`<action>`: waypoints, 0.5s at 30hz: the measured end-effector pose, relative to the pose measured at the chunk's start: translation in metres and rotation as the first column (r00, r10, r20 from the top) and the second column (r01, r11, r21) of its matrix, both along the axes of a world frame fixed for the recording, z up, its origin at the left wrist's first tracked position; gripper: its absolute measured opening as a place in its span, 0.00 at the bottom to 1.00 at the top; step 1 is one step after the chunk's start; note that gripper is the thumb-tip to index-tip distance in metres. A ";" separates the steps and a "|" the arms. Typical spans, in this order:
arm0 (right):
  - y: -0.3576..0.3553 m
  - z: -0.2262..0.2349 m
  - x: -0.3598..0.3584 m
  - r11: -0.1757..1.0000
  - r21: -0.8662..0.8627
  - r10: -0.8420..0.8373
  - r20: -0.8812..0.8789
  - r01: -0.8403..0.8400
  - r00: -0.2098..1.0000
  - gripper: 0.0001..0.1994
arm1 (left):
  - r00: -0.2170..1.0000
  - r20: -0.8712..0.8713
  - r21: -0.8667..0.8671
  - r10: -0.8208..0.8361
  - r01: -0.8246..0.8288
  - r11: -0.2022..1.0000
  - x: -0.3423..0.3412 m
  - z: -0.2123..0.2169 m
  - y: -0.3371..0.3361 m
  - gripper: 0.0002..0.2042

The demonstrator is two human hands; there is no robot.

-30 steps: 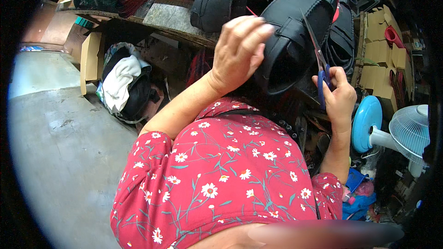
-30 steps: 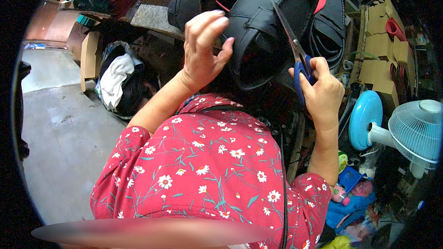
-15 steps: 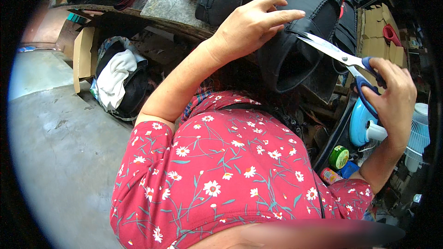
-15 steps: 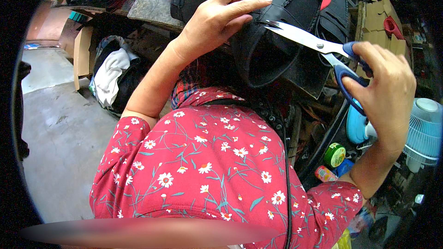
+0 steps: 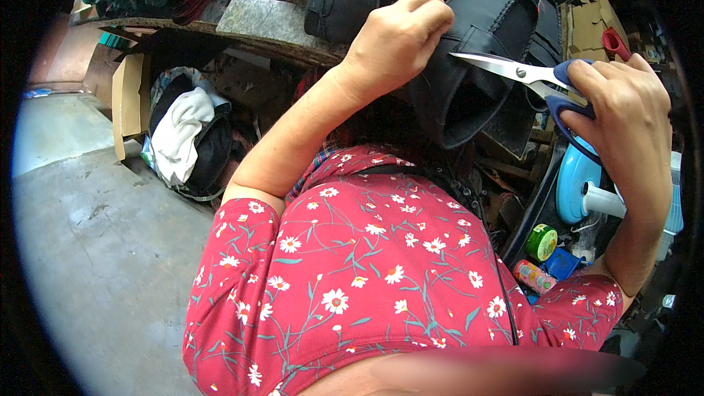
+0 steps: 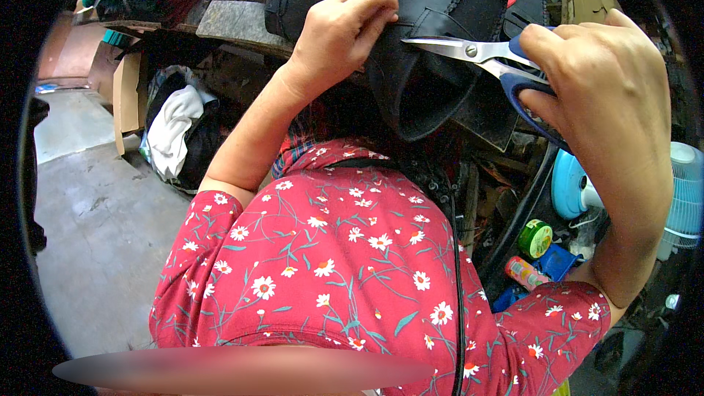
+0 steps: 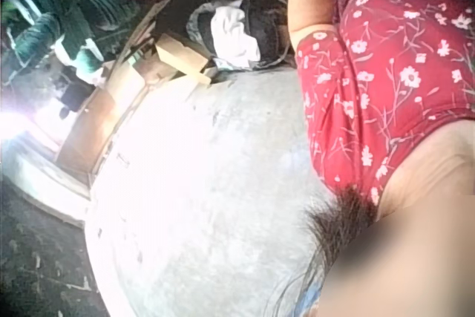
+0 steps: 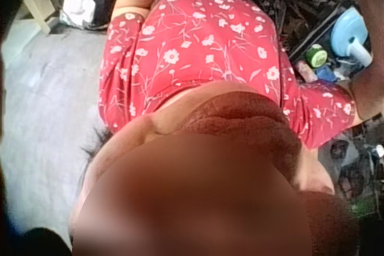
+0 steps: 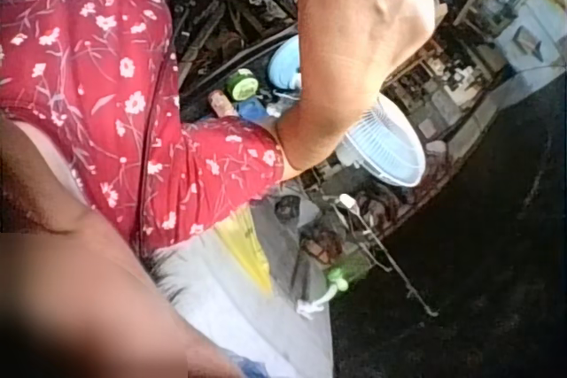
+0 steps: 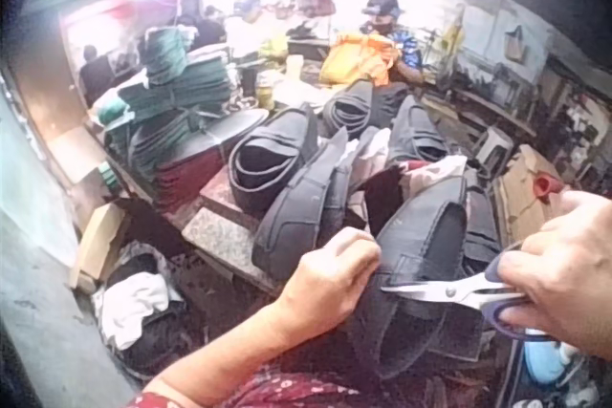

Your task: The person uses scissors to trim excess material from the edges and insoles of several black slip-on shoes. They handle each shoe one at a time, cutting along seams and removing loose threads, then place the finished shoes on a nearby surface.

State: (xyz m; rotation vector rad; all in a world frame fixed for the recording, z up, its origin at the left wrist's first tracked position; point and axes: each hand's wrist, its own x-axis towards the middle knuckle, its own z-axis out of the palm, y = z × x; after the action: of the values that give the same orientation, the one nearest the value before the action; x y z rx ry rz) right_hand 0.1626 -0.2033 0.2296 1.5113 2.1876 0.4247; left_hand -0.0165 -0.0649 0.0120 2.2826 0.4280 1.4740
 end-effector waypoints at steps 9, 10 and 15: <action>-0.010 0.006 0.003 0.966 0.145 -0.213 -0.012 0.213 0.977 0.23 | 0.986 -0.032 -0.229 -0.166 0.155 0.961 -0.020 -0.002 0.001 0.18; -0.003 0.005 0.005 0.976 0.098 -0.196 -0.020 0.197 0.980 0.23 | 0.983 -0.050 -0.186 -0.175 0.163 0.969 -0.019 -0.002 0.003 0.18; 0.012 0.001 -0.002 0.995 0.074 -0.058 -0.025 0.060 0.998 0.21 | 0.994 -0.077 -0.056 -0.075 0.071 0.996 -0.019 -0.005 0.008 0.11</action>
State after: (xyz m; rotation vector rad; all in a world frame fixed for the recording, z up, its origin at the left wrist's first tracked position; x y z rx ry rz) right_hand 0.1608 -0.1913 0.2309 1.6236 2.1608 0.4764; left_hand -0.0356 -0.0571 0.0067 2.2954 0.3974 1.3247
